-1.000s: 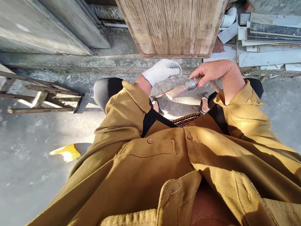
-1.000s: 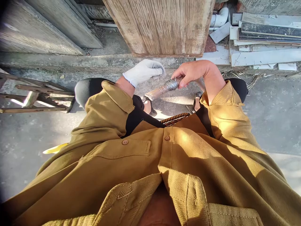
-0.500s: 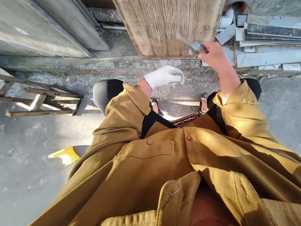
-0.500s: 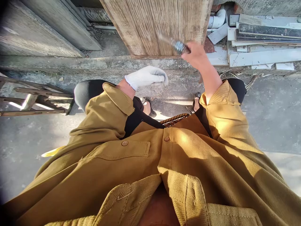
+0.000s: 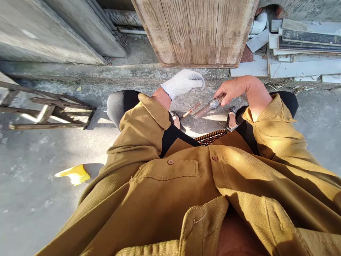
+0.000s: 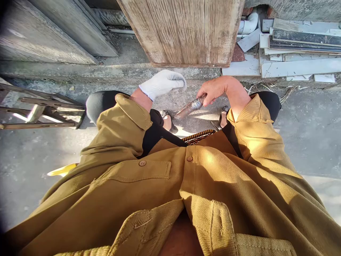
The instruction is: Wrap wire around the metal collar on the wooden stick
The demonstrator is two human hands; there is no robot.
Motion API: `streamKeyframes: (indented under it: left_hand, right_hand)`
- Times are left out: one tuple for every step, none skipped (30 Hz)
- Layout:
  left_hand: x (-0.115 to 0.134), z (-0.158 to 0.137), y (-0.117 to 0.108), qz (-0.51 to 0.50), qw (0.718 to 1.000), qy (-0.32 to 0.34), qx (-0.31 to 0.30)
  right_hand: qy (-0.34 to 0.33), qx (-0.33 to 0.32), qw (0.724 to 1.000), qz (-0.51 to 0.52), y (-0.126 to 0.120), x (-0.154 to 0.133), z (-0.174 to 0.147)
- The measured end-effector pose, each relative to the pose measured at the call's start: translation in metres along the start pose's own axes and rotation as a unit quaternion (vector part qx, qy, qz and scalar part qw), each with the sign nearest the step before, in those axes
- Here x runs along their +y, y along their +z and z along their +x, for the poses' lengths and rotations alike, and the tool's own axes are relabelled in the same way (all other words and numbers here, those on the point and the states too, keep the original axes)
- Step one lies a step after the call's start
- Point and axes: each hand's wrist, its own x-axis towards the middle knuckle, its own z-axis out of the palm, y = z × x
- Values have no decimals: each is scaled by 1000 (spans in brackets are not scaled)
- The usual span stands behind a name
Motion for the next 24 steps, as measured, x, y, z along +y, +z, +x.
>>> streamKeyframes:
  left_hand:
    - [0,1,0,6,1000,6,-1]
    - [-1,2,0,9,1000,8,0]
    - [-1,3,0,11,1000,6,3]
    - [-1,3,1,12,1000,5,7]
    - [-1,3,1,11,1000,2,11]
    - [0,3,2,8,1000,-2,14]
    - [1,2,3,3,1000,-7,14]
    - [2,1,4,-3,1000,-12,10]
    - [5,1,5,-9,1000,-15,2]
    - [7,0,7,-16,1000,-15,-10]
    - [10,-1,8,-21,999,-12,-22]
    - [13,-2,10,-25,999,-6,-34]
    - [15,-3,12,-29,998,3,-47]
    - [17,-3,14,-34,998,13,-58]
    - [19,-4,15,-37,997,21,-67]
    - [21,-4,17,-39,996,28,-75]
    - [22,-5,18,-40,995,33,-82]
    - [23,-6,18,-40,995,36,-87]
    - [24,-7,19,-39,995,37,-90]
    - [25,-7,19,-37,994,37,-91]
    - [25,-8,19,-35,995,37,-90]
    - [26,-8,19,-31,995,37,-87]
    - [26,-9,18,-25,996,34,-83]
    - [26,-9,18,-18,996,30,-76]
  right_hand:
    - [-4,-14,1000,3,-2,0,-2]
    - [-11,-30,999,11,-5,-1,-5]
    - [-21,-35,999,30,-8,0,-9]
    - [-31,-33,997,57,-11,0,-13]
    - [-39,-25,995,91,-13,1,-17]
    - [-47,-10,990,131,-15,3,-20]
    - [-53,21,983,175,-16,5,-23]
    - [-57,67,971,220,-16,7,-25]
    - [-59,126,955,264,-16,9,-25]
    - [-55,190,933,300,-15,12,-24]
    - [-44,249,911,324,-14,14,-22]
    - [-26,294,895,335,-13,17,-19]
    - [0,319,890,327,-12,19,-16]
    - [31,329,893,306,-11,20,-12]
    - [64,333,898,280,-10,21,-9]
    - [92,330,904,257,-9,21,-5]
    - [115,323,912,223,-9,21,-3]
    - [134,314,922,181,-8,20,-1]
    - [148,306,931,137,-7,18,0]
    - [159,298,936,96,-7,16,1]
    - [168,282,943,53,-6,14,1]
    - [174,252,952,12,-5,11,2]
    - [174,202,964,-20,-4,9,2]
    - [163,130,977,-38,-2,6,3]
